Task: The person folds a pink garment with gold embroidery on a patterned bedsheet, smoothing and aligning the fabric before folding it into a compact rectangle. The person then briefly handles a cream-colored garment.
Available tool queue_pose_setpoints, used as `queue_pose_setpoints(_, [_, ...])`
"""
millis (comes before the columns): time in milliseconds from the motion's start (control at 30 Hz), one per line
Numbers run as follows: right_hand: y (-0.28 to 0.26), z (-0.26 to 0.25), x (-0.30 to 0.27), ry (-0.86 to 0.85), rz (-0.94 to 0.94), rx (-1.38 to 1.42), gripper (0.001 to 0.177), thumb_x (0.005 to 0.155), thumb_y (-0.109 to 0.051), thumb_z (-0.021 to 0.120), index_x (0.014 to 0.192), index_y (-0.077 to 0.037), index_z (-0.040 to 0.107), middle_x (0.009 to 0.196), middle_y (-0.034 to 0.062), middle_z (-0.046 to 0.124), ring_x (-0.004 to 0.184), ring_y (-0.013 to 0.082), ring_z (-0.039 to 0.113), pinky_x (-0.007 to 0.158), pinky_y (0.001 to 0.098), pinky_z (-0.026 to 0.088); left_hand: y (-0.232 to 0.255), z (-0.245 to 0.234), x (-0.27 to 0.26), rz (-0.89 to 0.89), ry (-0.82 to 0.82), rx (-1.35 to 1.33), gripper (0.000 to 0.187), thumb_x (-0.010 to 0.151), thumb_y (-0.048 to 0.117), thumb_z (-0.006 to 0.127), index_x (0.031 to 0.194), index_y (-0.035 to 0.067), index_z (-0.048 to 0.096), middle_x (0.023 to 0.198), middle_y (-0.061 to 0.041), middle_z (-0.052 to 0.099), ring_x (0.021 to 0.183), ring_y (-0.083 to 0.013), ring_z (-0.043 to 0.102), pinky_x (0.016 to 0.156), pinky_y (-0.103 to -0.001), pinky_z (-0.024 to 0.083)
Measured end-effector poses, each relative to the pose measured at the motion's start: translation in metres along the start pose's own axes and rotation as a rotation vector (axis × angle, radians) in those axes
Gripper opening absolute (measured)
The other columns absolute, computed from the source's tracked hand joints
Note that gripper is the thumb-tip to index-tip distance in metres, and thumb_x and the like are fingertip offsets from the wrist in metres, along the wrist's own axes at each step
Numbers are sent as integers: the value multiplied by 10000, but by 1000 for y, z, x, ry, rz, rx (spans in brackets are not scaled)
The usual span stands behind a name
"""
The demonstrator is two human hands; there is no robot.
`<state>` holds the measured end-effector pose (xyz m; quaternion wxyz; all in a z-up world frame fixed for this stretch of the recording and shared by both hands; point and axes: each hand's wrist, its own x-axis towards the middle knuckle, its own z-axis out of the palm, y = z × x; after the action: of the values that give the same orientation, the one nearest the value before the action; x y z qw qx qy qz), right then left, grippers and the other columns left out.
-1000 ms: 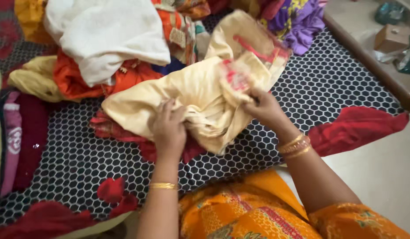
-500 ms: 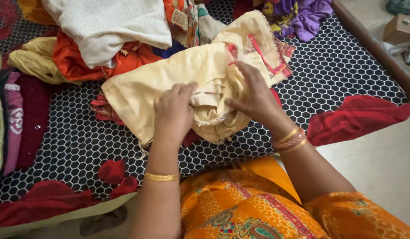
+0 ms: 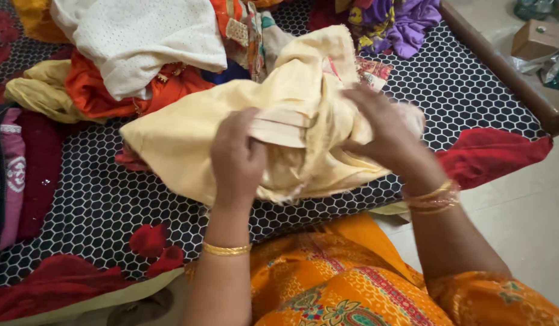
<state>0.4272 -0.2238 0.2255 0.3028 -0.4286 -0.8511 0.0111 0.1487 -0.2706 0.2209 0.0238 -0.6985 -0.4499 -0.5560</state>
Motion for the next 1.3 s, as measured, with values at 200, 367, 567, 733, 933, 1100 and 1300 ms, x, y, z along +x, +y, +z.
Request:
queue_pose_setpoints(200, [-29,66,14,121,160,435,515,828,-62,758,1326,-48,625,1191,129,698,1086,265,685,947,358,549,28,7,-9,-84,-420,229,747,794,293,802,1434,133,451,1363,-197,501,1304,-391,475,1113,-533,398])
queue_pose_setpoints(367, [-3,45,-4,423,305,1013,287,913,51,549,1172,-25,646,1035,4,664,940,105,662,814,265,582,-21,-6,-27,-466,-519,642,1172,755,470,866,1595,216,88,1665,-219,73,1509,-420,125,1112,-672,166])
queue_pose_setpoints(567, [-10,26,-18,-176,474,347,510,751,46,707,1242,-72,637,979,26,694,651,162,630,546,319,510,-63,-4,-34,-860,-224,298,935,819,476,732,1576,133,303,1466,-255,483,1265,-370,569,993,-431,524])
queue_pose_setpoints(733, [-29,31,-7,-18,362,325,432,806,57,716,1224,-38,660,942,142,734,762,186,684,646,327,557,-87,1,11,-519,37,134,414,1110,200,526,1518,155,472,1353,-120,647,1040,-179,731,789,-329,612])
queue_pose_setpoints(933, [-47,31,8,133,189,382,271,899,-49,735,1166,-33,688,976,112,761,855,177,736,779,324,584,-81,-12,88,-44,182,861,697,1049,31,647,1623,266,328,1569,-60,492,1419,-242,516,1152,-526,450])
queue_pose_setpoints(1100, [-41,41,21,-379,590,400,216,982,-193,641,1134,-66,726,922,114,778,738,225,717,686,344,563,-30,-16,84,-278,-136,804,887,796,67,697,1566,145,263,1570,-281,264,1454,-429,240,1101,-757,211])
queue_pose_setpoints(1300, [-19,56,27,37,434,816,241,1036,-81,504,1165,28,676,1096,222,723,973,293,695,851,363,562,1,36,-4,-532,-508,-9,626,897,433,803,1332,84,518,1318,-196,572,1166,-344,612,1010,-496,529])
